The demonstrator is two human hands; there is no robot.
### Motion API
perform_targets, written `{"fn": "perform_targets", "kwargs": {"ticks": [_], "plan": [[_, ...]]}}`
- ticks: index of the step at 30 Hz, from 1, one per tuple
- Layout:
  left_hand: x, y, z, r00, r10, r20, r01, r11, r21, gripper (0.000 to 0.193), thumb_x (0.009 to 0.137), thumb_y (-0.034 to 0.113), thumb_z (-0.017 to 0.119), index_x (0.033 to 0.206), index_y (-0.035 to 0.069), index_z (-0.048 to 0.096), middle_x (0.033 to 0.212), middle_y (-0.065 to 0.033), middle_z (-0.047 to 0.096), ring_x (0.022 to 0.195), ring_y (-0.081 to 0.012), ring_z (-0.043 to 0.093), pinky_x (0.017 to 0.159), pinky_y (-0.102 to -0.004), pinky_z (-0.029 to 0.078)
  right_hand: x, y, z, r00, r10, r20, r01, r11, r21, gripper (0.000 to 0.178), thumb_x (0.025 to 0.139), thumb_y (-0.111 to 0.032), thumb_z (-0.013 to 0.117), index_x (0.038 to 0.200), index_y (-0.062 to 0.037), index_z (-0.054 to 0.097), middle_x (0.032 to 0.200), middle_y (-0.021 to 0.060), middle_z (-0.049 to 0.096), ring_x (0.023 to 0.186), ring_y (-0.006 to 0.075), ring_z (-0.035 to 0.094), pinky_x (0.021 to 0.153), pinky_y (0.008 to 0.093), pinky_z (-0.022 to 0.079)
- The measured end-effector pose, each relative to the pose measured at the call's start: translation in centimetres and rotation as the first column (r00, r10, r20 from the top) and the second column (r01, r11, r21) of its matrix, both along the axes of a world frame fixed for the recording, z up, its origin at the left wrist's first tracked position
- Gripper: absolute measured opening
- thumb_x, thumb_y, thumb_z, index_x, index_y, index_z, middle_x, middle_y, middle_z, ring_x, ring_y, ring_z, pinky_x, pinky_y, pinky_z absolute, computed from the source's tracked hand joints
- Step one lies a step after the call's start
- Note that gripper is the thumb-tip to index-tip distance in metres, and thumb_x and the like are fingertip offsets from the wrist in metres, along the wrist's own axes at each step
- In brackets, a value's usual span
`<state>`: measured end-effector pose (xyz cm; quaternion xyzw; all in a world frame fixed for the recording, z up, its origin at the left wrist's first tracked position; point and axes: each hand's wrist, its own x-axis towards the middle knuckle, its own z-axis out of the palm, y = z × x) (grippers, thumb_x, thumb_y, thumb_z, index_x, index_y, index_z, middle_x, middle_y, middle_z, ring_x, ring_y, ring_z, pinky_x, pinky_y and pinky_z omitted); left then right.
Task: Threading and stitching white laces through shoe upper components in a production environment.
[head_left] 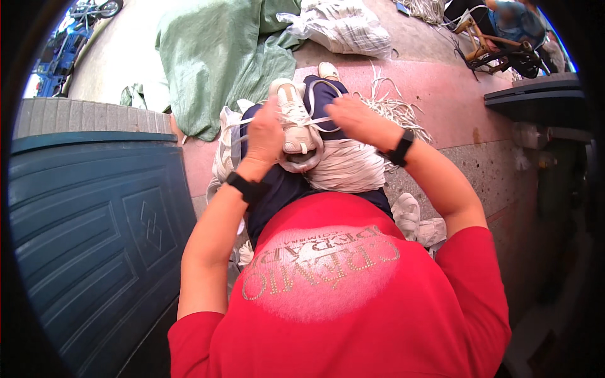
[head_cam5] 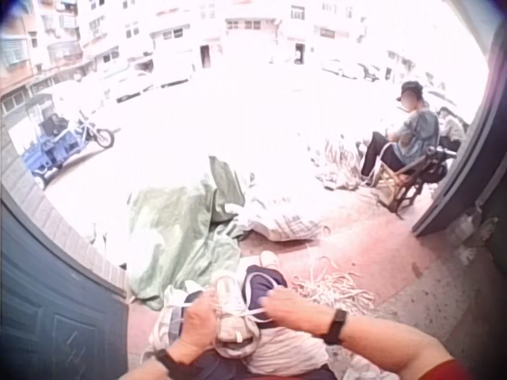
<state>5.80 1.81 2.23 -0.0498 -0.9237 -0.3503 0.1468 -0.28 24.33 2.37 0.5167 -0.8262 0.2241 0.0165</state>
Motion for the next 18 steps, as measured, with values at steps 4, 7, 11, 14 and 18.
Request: {"fn": "perform_targets", "kwargs": {"ticks": [4, 7, 11, 14, 18], "plan": [[-2.3, -9.1, 3.6, 0.917, 0.114, 0.382, -0.398, 0.319, 0.860, 0.014, 0.085, 0.005, 0.044, 0.097, 0.001, 0.049, 0.088, -0.0155, 0.061, 0.077, -0.0232, 0.059, 0.070, -0.0319, 0.047, -1.1, 15.1, -5.8, 0.872, -0.478, 0.103, 0.464, 0.876, 0.136, 0.009, 0.073, -0.002, 0.047, 0.080, -0.0034, 0.053, 0.079, 0.0132, 0.055, 0.076, 0.0287, 0.051, 0.068, 0.0379, 0.040], [-1.0, -23.7, 6.1, 0.914, 0.106, 0.391, -0.385, -0.074, 0.920, 0.007, 0.084, -0.003, 0.045, 0.084, 0.003, 0.041, 0.062, -0.0012, 0.039, 0.054, -0.0127, 0.042, 0.053, -0.0260, 0.040, 1.0, 28.4, -3.3, 0.059, 0.158, 0.986, 0.993, 0.095, -0.074, 0.019, 0.084, -0.006, 0.044, 0.100, 0.0007, 0.053, 0.102, 0.0142, 0.054, 0.095, 0.0271, 0.051, 0.085, 0.0402, 0.042], [3.6, -39.1, 11.5, 0.921, 0.154, 0.358, -0.363, 0.005, 0.932, 0.015, 0.084, -0.003, 0.044, 0.097, 0.004, 0.044, 0.059, 0.0011, 0.034, 0.046, -0.0074, 0.031, 0.042, -0.0208, 0.028, 7.0, 49.0, -6.0, 0.189, 0.652, 0.734, 0.906, -0.405, 0.127, 0.005, 0.084, -0.001, 0.043, 0.086, 0.0017, 0.047, 0.085, 0.0104, 0.052, 0.075, 0.0198, 0.052, 0.069, 0.0315, 0.045], [5.1, -37.1, 15.3, 0.823, 0.353, 0.445, -0.544, 0.260, 0.798, 0.023, 0.084, 0.003, 0.049, 0.107, 0.004, 0.046, 0.060, 0.0032, 0.039, 0.045, -0.0045, 0.031, 0.039, -0.0190, 0.025, 5.3, 39.8, -7.4, 0.230, 0.560, 0.796, 0.973, -0.125, -0.193, 0.005, 0.084, 0.000, 0.044, 0.081, -0.0033, 0.046, 0.074, 0.0041, 0.047, 0.063, 0.0137, 0.046, 0.057, 0.0257, 0.040], [1.4, -27.7, 10.5, 0.692, 0.461, 0.555, -0.720, 0.492, 0.489, 0.011, 0.080, 0.020, 0.060, 0.083, 0.011, 0.054, 0.057, 0.0058, 0.040, 0.040, -0.0018, 0.029, 0.033, -0.0181, 0.019, 1.1, 23.4, -3.1, -0.028, 0.139, 0.990, 0.991, -0.124, 0.045, 0.010, 0.083, -0.005, 0.052, 0.077, -0.0104, 0.046, 0.066, -0.0034, 0.039, 0.054, 0.0048, 0.037, 0.044, 0.0197, 0.032]]}}
